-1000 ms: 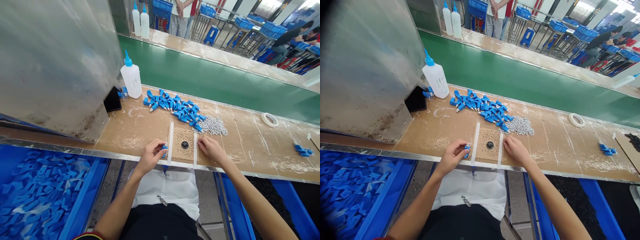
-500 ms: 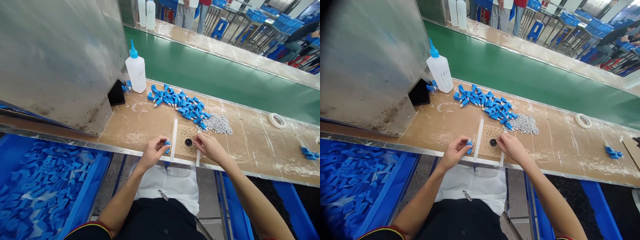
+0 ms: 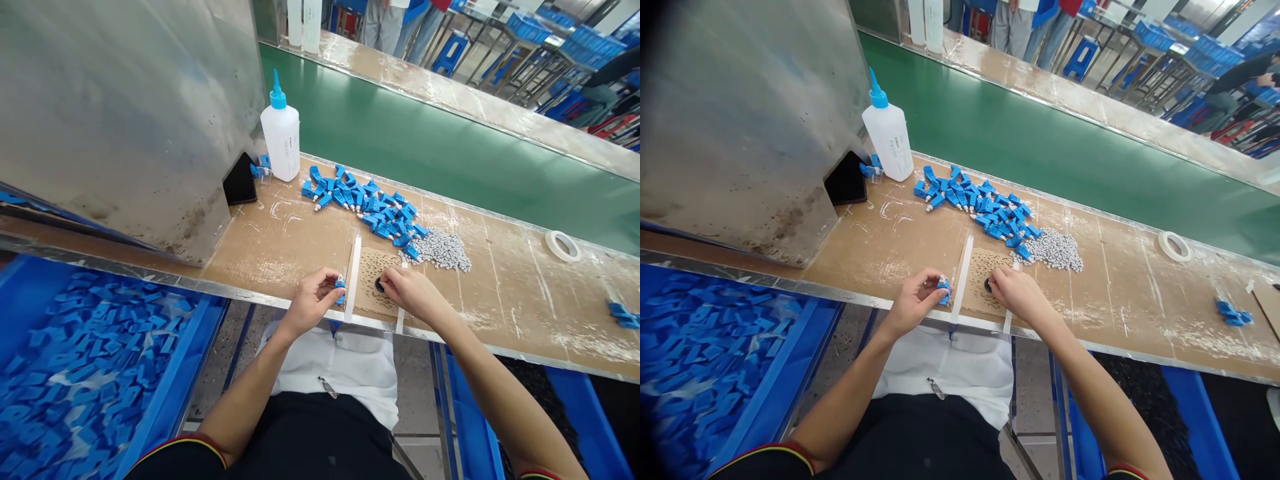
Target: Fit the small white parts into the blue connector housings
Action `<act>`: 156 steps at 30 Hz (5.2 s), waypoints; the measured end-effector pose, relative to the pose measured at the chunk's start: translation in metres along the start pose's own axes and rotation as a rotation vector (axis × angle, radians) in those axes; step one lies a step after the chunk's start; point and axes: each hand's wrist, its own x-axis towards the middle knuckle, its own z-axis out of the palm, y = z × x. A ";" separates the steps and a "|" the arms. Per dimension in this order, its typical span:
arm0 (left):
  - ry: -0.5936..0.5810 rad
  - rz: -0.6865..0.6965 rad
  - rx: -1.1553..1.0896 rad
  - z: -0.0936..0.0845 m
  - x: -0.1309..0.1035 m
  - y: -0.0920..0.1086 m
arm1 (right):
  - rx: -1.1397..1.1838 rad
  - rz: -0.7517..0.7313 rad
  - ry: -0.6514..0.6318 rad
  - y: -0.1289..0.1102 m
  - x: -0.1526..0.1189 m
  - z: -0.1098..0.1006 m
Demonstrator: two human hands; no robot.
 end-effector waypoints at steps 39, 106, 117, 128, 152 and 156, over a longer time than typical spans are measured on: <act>-0.069 -0.017 -0.231 -0.002 0.003 0.002 | 2.207 0.212 0.259 -0.098 -0.001 0.000; -0.062 0.064 -0.147 -0.005 0.003 0.000 | 0.923 0.114 0.474 -0.096 0.007 0.011; 0.011 0.054 -0.068 0.010 -0.010 0.007 | 1.065 0.157 0.601 -0.103 -0.010 0.035; 0.031 -0.002 0.124 0.061 -0.023 0.031 | 0.925 0.229 0.868 -0.107 -0.025 0.037; -0.320 0.311 1.483 0.090 0.158 0.045 | 0.062 0.950 0.858 0.200 -0.164 0.012; -0.314 0.279 1.467 0.081 0.148 0.054 | 0.432 0.617 0.597 0.125 -0.098 0.027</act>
